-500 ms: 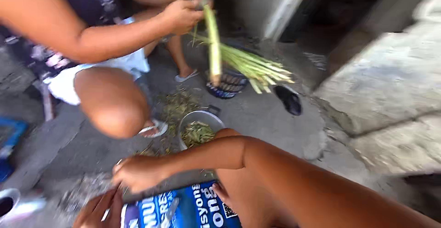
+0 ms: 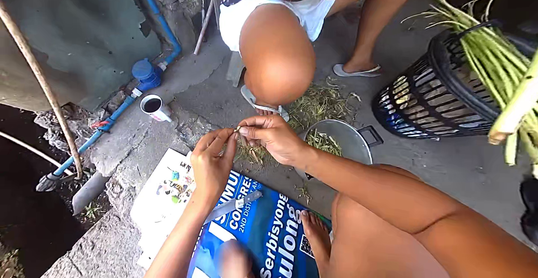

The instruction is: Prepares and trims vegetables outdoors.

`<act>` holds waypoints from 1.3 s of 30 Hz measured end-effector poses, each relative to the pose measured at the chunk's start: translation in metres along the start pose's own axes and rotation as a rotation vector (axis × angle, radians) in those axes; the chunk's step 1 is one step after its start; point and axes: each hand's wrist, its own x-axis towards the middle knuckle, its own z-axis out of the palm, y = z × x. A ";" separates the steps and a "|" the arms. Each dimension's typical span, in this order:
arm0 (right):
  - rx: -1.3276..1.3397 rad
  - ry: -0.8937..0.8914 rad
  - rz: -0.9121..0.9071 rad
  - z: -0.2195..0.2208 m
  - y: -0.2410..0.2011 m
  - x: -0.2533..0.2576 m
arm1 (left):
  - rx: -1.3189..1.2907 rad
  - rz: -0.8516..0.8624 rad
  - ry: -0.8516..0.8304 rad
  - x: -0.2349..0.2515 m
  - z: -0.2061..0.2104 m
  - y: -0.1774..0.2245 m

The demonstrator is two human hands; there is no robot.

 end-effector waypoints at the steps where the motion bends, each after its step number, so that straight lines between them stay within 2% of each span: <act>1: 0.044 0.017 0.040 0.001 -0.002 0.000 | -0.010 0.000 -0.005 0.001 0.000 -0.001; 4: 0.144 0.054 0.113 0.001 -0.006 0.002 | -0.031 0.003 -0.041 0.002 0.000 -0.001; 7: 0.225 0.080 0.101 -0.004 -0.011 0.006 | -0.027 0.013 -0.085 -0.002 0.001 -0.001; 12: 0.299 0.140 -0.013 -0.016 -0.025 0.006 | -0.013 -0.004 -0.131 -0.008 -0.004 -0.006; 14: 0.212 0.099 -0.144 -0.029 -0.037 0.004 | -0.008 -0.011 -0.133 -0.008 -0.005 -0.009; 17: -0.312 0.077 -0.456 -0.067 -0.066 -0.005 | -0.015 -0.026 -0.138 -0.008 -0.009 -0.011; 18: -0.577 0.060 -0.517 -0.085 -0.078 -0.011 | -0.019 -0.029 -0.141 -0.008 -0.011 -0.012; 19: -0.858 0.022 -0.500 -0.103 -0.090 -0.019 | -0.022 -0.031 -0.142 -0.009 -0.012 -0.012; 22: -1.487 -0.157 -0.099 -0.137 -0.101 -0.031 | -0.023 -0.032 -0.150 -0.009 -0.014 -0.012; 23: -1.611 -0.182 0.032 -0.140 -0.092 -0.027 | -0.027 -0.029 -0.152 -0.009 -0.014 -0.011; 24: -1.670 -0.181 0.087 -0.137 -0.082 -0.023 | -0.031 -0.022 -0.155 -0.009 -0.014 -0.010; 25: -1.653 -0.177 0.025 -0.128 -0.074 -0.021 | -0.034 -0.011 -0.161 -0.009 -0.014 -0.008; 26: -1.564 -0.183 -0.127 -0.116 -0.069 -0.021 | -0.035 0.008 -0.169 -0.008 -0.013 -0.006; 28: -1.256 -0.181 -0.480 -0.087 -0.053 -0.020 | -0.035 0.058 -0.186 -0.008 -0.012 -0.002; 29: -1.114 -0.190 -0.560 -0.072 -0.046 -0.019 | -0.029 0.082 -0.186 -0.008 -0.012 0.000; 31: -0.964 -0.218 -0.593 -0.051 -0.034 -0.019 | -0.013 0.126 -0.175 -0.008 -0.012 0.005; 33: -0.930 -0.240 -0.558 -0.041 -0.029 -0.019 | 0.006 0.165 -0.164 -0.009 -0.013 0.008; 39: -0.837 -0.280 -0.431 -0.033 -0.029 -0.021 | 0.011 0.229 -0.154 -0.011 -0.019 0.016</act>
